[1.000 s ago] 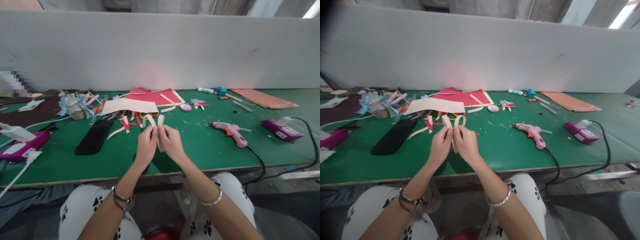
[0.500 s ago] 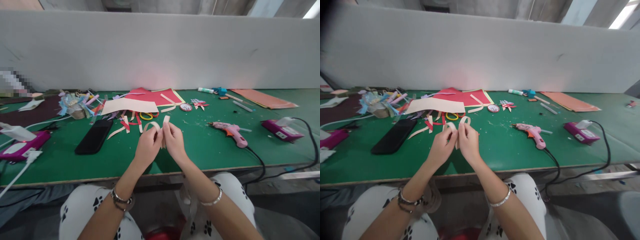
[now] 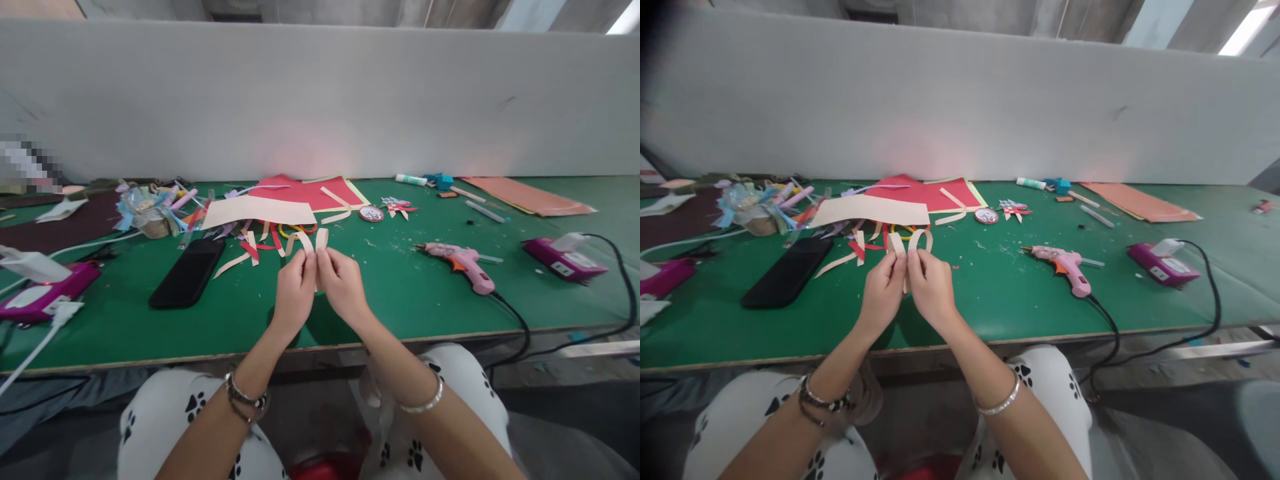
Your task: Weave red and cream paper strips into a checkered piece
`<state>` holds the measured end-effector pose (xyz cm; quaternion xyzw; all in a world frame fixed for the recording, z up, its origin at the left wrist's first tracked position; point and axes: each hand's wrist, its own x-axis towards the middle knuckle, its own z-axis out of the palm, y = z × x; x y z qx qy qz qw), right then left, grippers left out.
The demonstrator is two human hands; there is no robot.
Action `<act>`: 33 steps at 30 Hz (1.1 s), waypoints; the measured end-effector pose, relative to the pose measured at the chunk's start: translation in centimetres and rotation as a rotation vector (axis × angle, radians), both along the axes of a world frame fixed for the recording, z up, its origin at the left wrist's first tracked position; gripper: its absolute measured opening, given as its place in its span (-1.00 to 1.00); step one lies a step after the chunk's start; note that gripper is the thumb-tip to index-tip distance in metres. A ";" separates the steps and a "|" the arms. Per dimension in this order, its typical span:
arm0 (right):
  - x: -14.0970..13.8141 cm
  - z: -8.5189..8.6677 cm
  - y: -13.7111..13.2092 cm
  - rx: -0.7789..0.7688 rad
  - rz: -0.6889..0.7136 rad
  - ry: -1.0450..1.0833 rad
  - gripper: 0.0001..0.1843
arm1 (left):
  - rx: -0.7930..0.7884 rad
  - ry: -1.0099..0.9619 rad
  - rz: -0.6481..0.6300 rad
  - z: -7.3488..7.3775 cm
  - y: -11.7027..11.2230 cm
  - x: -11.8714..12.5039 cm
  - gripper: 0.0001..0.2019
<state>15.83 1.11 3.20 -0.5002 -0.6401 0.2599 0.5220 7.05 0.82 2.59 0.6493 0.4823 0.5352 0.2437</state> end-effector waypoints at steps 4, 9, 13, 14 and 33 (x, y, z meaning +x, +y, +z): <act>-0.3 -0.2 0.0 -0.061 0.039 0.190 -0.62 | -0.080 -0.113 -0.015 -0.1 0.0 0.1 -0.69; -0.2 -0.2 0.2 -0.053 0.015 0.261 -0.61 | 0.010 0.055 -0.070 0.2 0.1 -0.2 -0.68; 0.1 -0.1 0.2 -0.051 0.013 0.215 -0.60 | 0.077 0.190 -0.033 0.3 0.2 -0.3 -0.70; 0.1 -0.1 0.2 -0.041 0.011 0.174 -0.60 | 0.080 0.189 -0.017 0.4 0.2 -0.3 -0.70; 0.1 0.0 -0.1 0.023 -0.004 -0.061 -0.64 | 0.118 0.222 0.066 0.0 0.1 -0.2 -0.70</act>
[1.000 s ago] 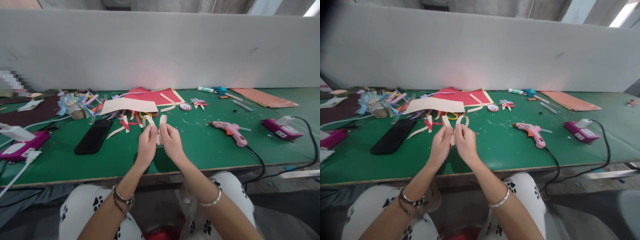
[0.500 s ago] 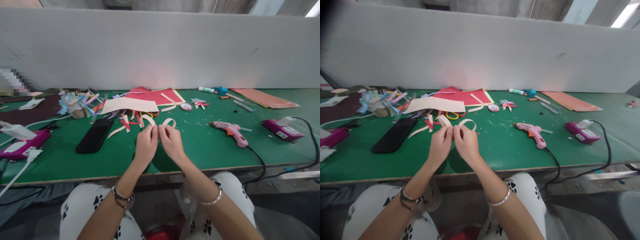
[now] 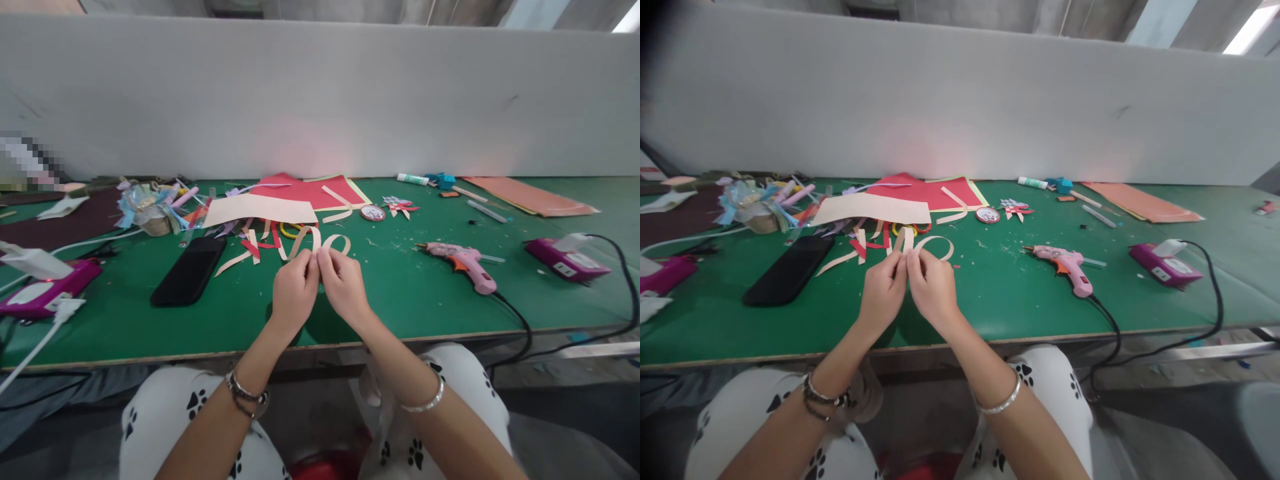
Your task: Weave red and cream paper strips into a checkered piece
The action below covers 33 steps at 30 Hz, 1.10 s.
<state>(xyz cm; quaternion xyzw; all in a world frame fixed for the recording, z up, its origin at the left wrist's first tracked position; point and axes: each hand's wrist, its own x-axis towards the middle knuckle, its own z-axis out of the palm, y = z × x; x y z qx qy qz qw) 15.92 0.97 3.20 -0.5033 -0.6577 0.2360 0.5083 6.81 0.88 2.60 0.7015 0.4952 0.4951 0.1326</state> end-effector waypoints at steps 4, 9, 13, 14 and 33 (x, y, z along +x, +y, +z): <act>-0.2 -0.1 0.0 -0.019 0.001 0.008 -0.64 | 0.003 -0.091 0.023 -0.3 0.0 0.3 -0.70; -0.6 -0.2 -0.2 0.002 -0.017 0.065 -0.64 | -0.041 -0.270 0.002 -0.5 -0.1 0.8 -0.72; -0.8 -0.1 -0.5 0.010 -0.014 0.120 -0.63 | -0.088 -0.421 -0.018 -0.4 -0.5 1.2 -0.70; -0.9 -0.1 -0.5 0.011 -0.012 0.131 -0.63 | -0.097 -0.450 -0.021 -0.3 -0.5 1.3 -0.70; 0.6 1.5 0.0 -0.144 0.068 0.409 -0.63 | -0.234 -0.674 -0.120 0.9 0.1 0.0 -0.67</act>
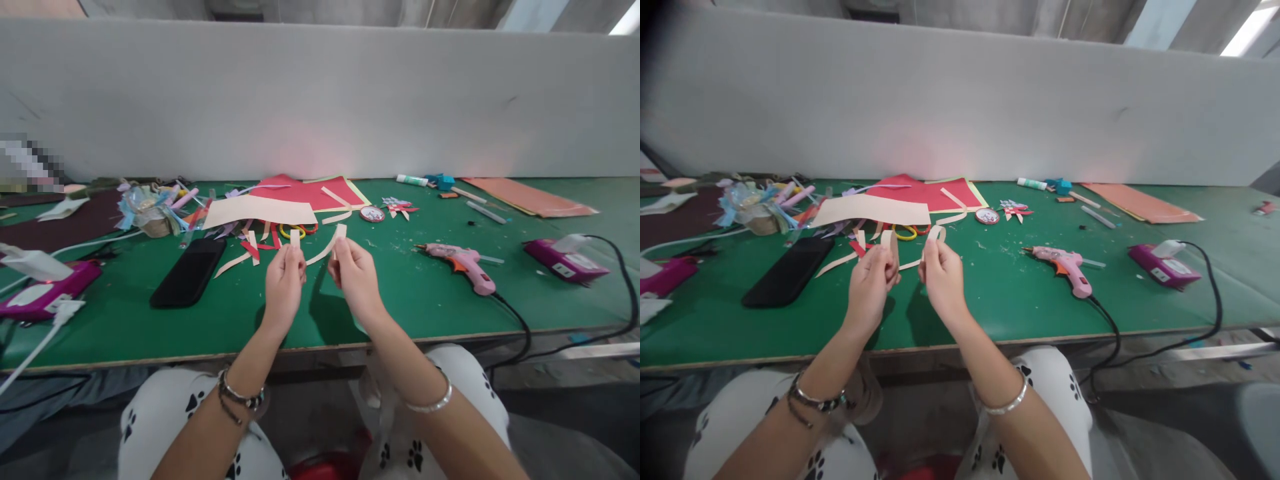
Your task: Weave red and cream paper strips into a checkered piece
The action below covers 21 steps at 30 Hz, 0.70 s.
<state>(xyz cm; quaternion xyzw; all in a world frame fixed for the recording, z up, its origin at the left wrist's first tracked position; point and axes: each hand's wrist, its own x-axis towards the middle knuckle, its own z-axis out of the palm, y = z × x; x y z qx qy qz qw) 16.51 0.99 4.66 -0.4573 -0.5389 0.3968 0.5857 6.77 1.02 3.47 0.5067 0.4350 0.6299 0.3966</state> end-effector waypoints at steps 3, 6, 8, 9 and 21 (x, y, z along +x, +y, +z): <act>1.2 0.5 0.4 -0.017 0.024 -0.114 -0.71 | -0.063 0.123 0.014 0.4 0.6 -1.1 -0.73; 2.4 0.8 0.7 0.014 -0.012 -0.192 -0.80 | -0.072 0.290 -0.005 0.8 0.8 -2.2 -0.76; 3.3 1.0 0.9 0.045 -0.046 -0.195 -0.82 | -0.057 0.476 -0.031 1.2 1.1 -2.9 -0.77; 3.6 1.1 1.0 0.063 -0.063 -0.187 -0.82 | -0.053 0.587 -0.044 1.5 1.3 -3.2 -0.77; 6.1 4.4 -0.3 0.499 -0.532 -0.076 -0.79 | -0.069 0.955 0.295 4.3 8.6 -4.9 -0.73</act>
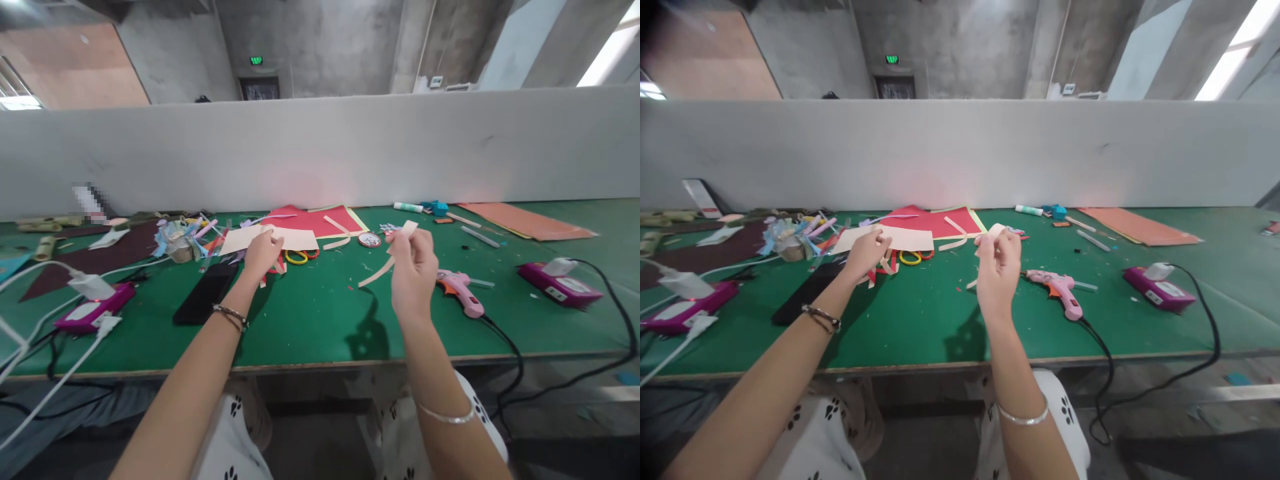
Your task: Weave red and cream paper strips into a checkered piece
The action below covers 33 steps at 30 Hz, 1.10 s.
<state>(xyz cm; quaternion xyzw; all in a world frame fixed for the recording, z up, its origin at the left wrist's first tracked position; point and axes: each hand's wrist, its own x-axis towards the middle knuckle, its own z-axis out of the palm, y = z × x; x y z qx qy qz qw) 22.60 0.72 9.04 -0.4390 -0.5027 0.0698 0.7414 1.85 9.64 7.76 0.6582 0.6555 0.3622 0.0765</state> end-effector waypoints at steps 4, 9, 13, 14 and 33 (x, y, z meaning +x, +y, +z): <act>0.5 1.2 -1.6 -0.136 0.259 -0.115 -0.76 | 0.059 -0.010 -0.025 -0.1 -1.2 0.7 -0.54; -0.2 1.5 -3.3 -0.282 0.763 -0.163 -0.70 | 0.070 -0.378 -0.711 0.2 -6.0 2.8 -0.47; -0.5 1.4 -3.7 -0.245 0.972 -0.065 -0.66 | -0.173 -0.515 -1.080 -0.1 -8.9 4.2 -0.67; -0.4 1.4 -3.7 -0.242 0.977 -0.045 -0.66 | -0.232 -0.532 -1.081 -0.3 -9.2 4.4 -0.74; -1.1 -0.7 -0.4 -0.382 0.579 -0.544 -0.66 | -0.405 -1.078 -0.785 -1.8 -8.9 3.7 -0.83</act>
